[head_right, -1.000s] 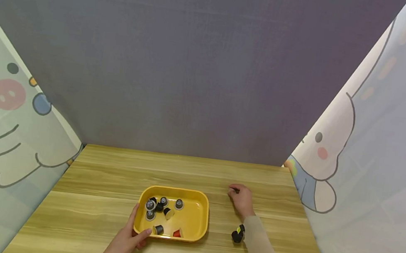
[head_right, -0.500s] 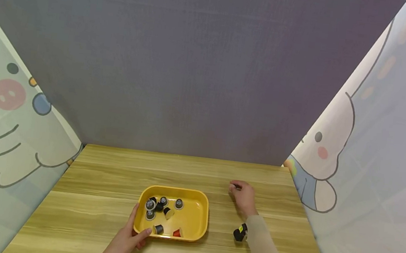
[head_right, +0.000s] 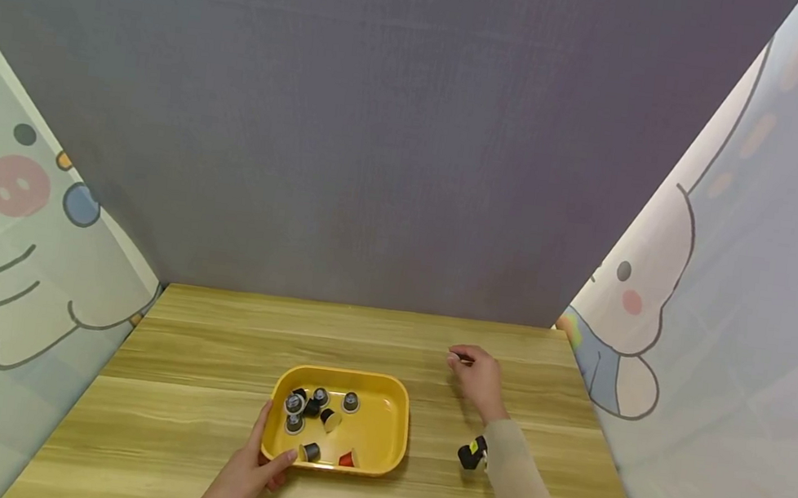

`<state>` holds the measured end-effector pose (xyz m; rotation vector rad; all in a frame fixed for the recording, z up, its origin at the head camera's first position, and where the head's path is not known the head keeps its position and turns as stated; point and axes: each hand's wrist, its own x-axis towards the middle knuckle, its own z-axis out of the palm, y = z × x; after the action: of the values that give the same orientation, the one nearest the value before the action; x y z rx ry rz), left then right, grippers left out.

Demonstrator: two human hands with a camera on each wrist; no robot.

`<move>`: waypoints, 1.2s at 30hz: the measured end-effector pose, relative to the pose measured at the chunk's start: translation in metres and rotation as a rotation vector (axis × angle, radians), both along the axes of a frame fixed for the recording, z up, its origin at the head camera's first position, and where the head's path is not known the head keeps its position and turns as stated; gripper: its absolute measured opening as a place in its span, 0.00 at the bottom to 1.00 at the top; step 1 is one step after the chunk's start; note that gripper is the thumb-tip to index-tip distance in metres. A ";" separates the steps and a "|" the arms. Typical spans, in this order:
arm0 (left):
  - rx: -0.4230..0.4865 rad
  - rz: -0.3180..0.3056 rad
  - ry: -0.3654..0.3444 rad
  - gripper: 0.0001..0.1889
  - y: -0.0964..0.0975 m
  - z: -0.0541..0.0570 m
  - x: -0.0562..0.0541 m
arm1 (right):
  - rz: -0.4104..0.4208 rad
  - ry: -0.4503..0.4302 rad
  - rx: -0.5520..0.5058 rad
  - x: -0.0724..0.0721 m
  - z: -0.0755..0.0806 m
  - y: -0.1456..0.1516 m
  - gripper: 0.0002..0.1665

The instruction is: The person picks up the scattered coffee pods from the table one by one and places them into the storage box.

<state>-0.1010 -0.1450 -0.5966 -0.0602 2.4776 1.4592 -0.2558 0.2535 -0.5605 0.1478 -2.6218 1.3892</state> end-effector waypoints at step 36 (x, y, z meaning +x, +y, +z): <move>0.011 0.005 -0.006 0.55 0.000 0.002 -0.001 | 0.120 0.136 -0.191 -0.015 0.047 -0.076 0.13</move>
<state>-0.1017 -0.1451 -0.5947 -0.0682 2.4659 1.4729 -0.2703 0.1778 -0.5133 0.3657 -2.3907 1.5989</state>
